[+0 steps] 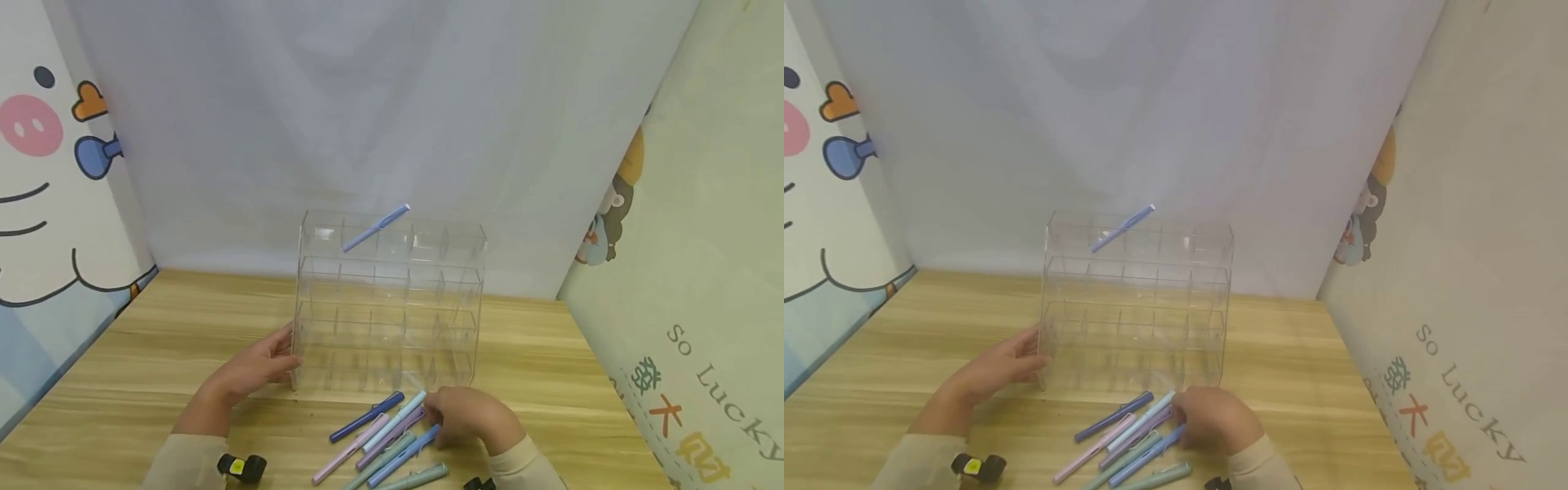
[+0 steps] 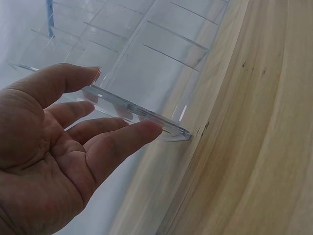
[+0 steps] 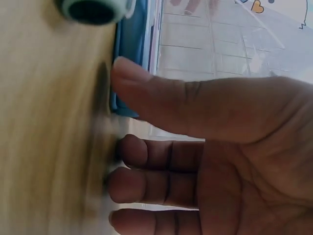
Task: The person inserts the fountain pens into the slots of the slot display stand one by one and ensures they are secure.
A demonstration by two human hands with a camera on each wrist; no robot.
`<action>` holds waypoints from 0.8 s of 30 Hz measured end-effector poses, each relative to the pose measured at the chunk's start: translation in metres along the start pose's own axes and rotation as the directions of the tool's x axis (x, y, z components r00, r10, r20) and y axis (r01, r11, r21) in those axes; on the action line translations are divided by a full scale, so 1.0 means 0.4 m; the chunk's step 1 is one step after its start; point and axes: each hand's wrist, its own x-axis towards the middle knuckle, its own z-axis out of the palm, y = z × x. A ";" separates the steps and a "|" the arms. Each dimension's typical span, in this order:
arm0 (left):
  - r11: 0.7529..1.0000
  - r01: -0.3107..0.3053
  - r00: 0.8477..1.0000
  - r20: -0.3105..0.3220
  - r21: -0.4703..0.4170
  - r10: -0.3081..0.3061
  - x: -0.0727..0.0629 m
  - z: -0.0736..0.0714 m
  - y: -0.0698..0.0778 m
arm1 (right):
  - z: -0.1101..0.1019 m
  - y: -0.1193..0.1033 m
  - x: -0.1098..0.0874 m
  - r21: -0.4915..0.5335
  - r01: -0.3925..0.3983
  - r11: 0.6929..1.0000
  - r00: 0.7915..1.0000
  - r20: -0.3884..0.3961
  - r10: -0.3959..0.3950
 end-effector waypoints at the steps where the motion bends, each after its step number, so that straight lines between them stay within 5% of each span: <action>1: 1.000 0.002 1.000 -0.001 -0.002 -0.002 0.001 0.000 0.001 | 0.000 0.001 0.000 -0.005 0.006 1.000 1.000 0.000 -0.006; 14: 1.000 0.013 1.000 -0.023 -0.012 -0.014 0.001 0.002 -0.001 | -0.056 0.051 -0.038 0.210 0.103 0.972 0.993 0.037 -0.113; 18: 1.000 0.024 0.999 -0.025 -0.010 -0.024 -0.001 0.003 -0.001 | -0.079 0.064 -0.054 0.375 0.146 0.915 0.985 0.035 -0.172; 24: 0.999 0.026 0.999 -0.022 -0.031 -0.027 0.001 0.003 -0.001 | -0.105 0.084 -0.070 0.578 0.214 0.787 0.963 0.012 -0.271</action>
